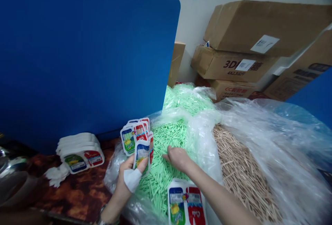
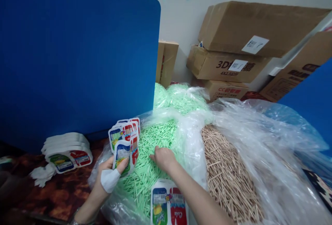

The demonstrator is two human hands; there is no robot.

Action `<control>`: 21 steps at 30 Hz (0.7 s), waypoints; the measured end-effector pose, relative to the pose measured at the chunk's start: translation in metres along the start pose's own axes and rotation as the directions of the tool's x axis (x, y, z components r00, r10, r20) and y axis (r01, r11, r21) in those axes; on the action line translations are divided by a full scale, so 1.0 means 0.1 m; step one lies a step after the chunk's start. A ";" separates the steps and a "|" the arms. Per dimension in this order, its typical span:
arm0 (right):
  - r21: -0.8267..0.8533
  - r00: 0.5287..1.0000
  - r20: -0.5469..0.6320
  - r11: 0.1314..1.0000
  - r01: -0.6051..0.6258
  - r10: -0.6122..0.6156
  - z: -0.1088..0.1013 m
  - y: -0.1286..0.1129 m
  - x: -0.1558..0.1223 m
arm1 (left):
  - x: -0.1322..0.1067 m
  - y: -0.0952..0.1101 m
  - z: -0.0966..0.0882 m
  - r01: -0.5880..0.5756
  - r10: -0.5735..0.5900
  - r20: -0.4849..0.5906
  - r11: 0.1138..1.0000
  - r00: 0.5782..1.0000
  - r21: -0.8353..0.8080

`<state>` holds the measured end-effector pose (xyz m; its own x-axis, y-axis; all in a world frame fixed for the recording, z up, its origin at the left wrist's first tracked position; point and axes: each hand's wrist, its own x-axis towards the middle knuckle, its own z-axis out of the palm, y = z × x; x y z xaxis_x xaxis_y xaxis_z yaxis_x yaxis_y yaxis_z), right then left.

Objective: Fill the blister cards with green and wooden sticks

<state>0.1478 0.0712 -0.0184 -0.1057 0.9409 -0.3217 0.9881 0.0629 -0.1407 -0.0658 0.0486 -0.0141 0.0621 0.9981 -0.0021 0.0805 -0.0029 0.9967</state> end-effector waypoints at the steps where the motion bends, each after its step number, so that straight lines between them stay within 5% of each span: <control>1: 0.020 1.000 -0.001 1.000 0.000 0.000 0.06 -0.06 0.02 | 0.00 0.00 0.00 0.001 -0.001 0.009 1.000 1.000 -0.004; 5: 0.143 1.000 -0.010 0.990 0.023 -0.022 0.20 -0.12 0.05 | -0.01 0.02 0.00 -0.007 0.007 0.028 1.000 1.000 -0.007; 9: 0.349 0.995 -0.091 0.935 0.064 -0.034 0.09 0.09 0.00 | 0.00 0.00 0.00 -0.030 0.030 0.038 1.000 0.999 -0.001; 16: 0.799 0.986 -0.166 0.583 0.148 -0.023 0.02 0.33 -0.20 | 0.00 0.00 0.11 -0.040 0.040 0.098 0.999 0.994 0.003; 21: 0.880 0.973 -0.226 0.438 0.182 0.050 0.05 0.30 -0.26 | -0.01 -0.02 0.17 -0.080 0.068 0.154 0.994 0.986 0.075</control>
<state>0.1801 0.0465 -0.0192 -0.0278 0.9937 -0.1081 0.3147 -0.0940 -0.9445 -0.0491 0.0468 -0.0178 0.2201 0.9740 0.0531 0.1497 -0.0875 0.9849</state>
